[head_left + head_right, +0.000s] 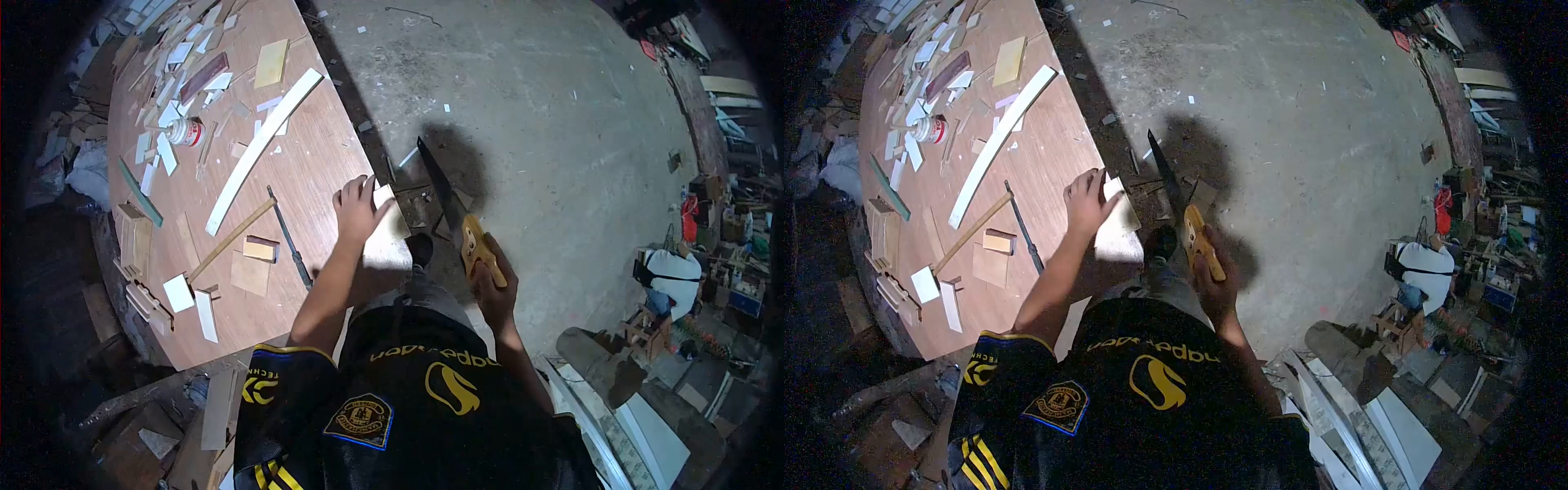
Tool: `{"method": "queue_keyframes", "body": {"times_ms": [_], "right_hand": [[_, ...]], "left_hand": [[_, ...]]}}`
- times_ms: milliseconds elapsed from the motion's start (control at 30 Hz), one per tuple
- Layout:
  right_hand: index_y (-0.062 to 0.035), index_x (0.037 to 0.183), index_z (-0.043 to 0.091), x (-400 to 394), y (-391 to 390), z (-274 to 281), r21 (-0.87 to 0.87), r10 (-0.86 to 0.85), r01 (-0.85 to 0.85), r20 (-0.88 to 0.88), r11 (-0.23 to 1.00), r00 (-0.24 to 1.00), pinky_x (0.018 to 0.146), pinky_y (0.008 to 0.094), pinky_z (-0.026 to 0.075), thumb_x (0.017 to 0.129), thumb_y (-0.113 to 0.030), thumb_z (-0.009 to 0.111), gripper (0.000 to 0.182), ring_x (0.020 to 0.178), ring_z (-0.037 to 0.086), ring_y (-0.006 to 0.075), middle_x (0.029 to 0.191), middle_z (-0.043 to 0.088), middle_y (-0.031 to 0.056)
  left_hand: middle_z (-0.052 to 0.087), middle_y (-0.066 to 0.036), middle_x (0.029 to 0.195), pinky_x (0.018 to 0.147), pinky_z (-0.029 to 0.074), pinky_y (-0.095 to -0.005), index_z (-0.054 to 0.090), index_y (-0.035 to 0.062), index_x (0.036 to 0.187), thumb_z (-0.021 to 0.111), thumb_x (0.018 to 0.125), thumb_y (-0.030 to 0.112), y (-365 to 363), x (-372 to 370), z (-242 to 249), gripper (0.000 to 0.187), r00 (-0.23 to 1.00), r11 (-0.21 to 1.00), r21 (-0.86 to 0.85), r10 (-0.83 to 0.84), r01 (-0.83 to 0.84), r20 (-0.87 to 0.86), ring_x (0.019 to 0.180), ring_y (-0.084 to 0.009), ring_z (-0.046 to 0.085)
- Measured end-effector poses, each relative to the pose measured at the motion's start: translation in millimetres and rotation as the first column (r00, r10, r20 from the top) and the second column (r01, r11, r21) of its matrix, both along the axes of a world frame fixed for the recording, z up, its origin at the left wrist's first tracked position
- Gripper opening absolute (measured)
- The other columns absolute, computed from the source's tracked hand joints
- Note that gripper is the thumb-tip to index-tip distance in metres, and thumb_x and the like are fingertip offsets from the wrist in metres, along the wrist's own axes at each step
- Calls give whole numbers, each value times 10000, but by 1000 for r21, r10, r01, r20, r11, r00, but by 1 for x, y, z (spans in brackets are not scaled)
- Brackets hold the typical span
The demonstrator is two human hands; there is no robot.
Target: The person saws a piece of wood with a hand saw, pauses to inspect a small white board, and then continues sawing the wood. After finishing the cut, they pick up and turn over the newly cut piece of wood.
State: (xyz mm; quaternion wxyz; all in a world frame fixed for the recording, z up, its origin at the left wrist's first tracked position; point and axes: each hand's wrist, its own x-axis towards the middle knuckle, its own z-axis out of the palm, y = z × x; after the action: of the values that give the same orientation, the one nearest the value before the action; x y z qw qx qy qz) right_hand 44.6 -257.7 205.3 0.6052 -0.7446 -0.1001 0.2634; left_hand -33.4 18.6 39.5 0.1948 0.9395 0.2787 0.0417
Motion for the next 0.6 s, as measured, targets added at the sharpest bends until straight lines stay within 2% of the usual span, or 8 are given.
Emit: {"method": "queue_keyframes", "body": {"times_ms": [33, 67, 100, 167, 200, 333, 533, 600], "right_hand": [[12, 1462, 487, 0, 3, 8, 8, 31, -30, -72, 1000, 997, 826, 251, 502, 990, -85, 530, 484, 960, 602, 134, 1299, 608, 149], [17, 1460, 483, 0, 6, 11, 16, 60, -59, -144, 998, 988, 924, 282, 499, 988, -81, 524, 484, 1072, 612, 175, 1341, 592, 165], [17, 1460, 483, 0, 10, 11, 12, 65, -64, -144, 998, 987, 924, 282, 499, 988, -81, 524, 484, 1072, 612, 175, 1341, 592, 165], [14, 1460, 476, 0, 19, 8, -42, 236, -233, 237, 972, 942, 982, 318, 481, 990, -83, 517, 482, 1158, 605, 232, 1367, 587, 178], [1, 1459, 482, 0, 24, 11, -123, 287, -260, 325, 958, 901, 938, 317, 502, 996, -101, 522, 475, 1087, 634, 232, 1343, 605, 170], [-20, 1468, 478, -9, 38, 21, -157, 319, -287, 249, 945, 915, 949, 327, 499, 1000, -108, 525, 478, 1097, 637, 239, 1301, 628, 175], [-31, 1468, 472, -9, 53, 19, -240, 390, -357, 109, 903, 914, 674, 259, 507, 1017, -117, 536, 464, 734, 586, 107, 1273, 641, 161], [-29, 1461, 479, -9, 60, 9, -196, 401, -351, 439, 916, 804, 560, 228, 433, 1023, -124, 538, 451, 616, 474, 56, 1142, 663, 110]], "left_hand": [[469, -145, 1467, 1112, 261, -654, 489, 71, 1449, 733, 832, 520, -10, -6, -3, 802, 996, 996, 62, 67, -70, 55, 1404, -362, 376], [367, -180, 1539, 1128, 190, -703, 343, 36, 1530, 745, 792, 574, -17, -14, -5, 998, 993, 1000, 30, 8, -5, -115, 1459, -407, 282], [297, -179, 1587, 1143, 110, -724, 323, 38, 1545, 720, 777, 626, -24, -19, -6, 1045, 987, 999, 30, -20, 25, -160, 1497, -424, 205], [261, -175, 1614, 1158, 62, -714, 313, 34, 1551, 702, 755, 671, -28, -26, -12, 1091, 997, 999, 25, -41, 43, -61, 1518, -416, 156], [261, -175, 1614, 1158, 62, -714, 313, 34, 1551, 702, 755, 671, -27, -24, -10, 1091, 997, 999, 14, -39, 39, -59, 1518, -416, 156], [242, -153, 1631, 1178, 26, -693, 302, 48, 1563, 630, 767, 747, -28, -21, -11, 1109, 981, 998, 37, -41, 49, -190, 1536, -371, 110], [202, -120, 1662, 1205, -11, -639, 287, 92, 1584, 582, 764, 796, -29, -19, -21, 1120, 985, 987, 155, -12, 39, -169, 1552, -354, 70], [277, -89, 1628, 1201, 11, -660, 319, 122, 1571, 590, 792, 744, -27, -20, -21, 1034, 997, 999, 35, -11, 13, -73, 1534, -353, 134]]}}
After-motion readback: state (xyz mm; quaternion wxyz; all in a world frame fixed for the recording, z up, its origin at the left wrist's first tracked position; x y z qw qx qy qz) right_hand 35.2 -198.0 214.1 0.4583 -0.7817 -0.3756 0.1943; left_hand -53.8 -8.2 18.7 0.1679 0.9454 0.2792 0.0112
